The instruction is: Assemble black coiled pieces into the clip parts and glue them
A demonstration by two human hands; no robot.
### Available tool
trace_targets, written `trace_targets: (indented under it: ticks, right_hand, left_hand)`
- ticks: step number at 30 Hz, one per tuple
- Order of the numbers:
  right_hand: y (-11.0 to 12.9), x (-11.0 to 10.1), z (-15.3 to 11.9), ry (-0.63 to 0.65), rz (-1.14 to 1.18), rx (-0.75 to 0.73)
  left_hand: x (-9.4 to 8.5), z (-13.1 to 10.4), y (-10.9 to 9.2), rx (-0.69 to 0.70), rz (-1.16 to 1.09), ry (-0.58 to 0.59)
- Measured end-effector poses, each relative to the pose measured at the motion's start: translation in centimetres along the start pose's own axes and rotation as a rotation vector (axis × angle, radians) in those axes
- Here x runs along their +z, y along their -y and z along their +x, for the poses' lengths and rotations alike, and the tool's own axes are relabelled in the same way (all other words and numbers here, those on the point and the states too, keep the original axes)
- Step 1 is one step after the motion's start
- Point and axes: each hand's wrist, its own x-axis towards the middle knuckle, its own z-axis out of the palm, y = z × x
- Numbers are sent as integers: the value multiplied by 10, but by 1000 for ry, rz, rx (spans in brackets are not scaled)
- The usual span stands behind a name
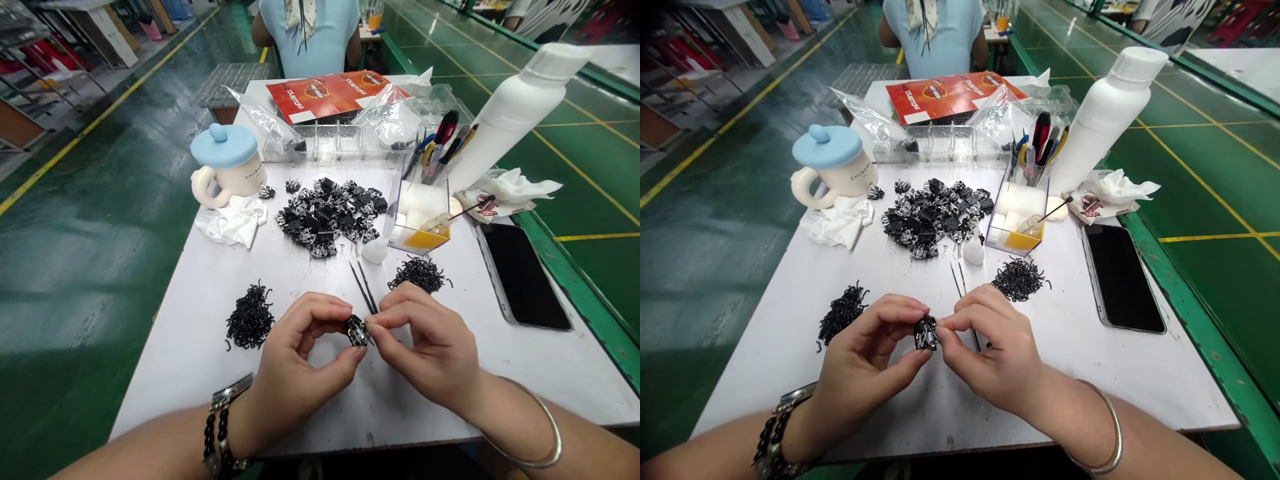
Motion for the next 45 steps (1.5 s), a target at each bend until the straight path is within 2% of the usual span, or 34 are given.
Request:
trace_targets:
  ticks: [12, 34, 45]
  right_hand:
    - [-1, -3, 3, 87, -98, -156]
    - [2, -9, -1, 165, -152, -171]
    - [3, -16, 2, 242, -274, -278]
  left_hand:
    - [1, 0, -2, -20, 1, -10]
    - [1, -1, -1, 115, 141, -8]
    - [2, -1, 0, 138, 182, 10]
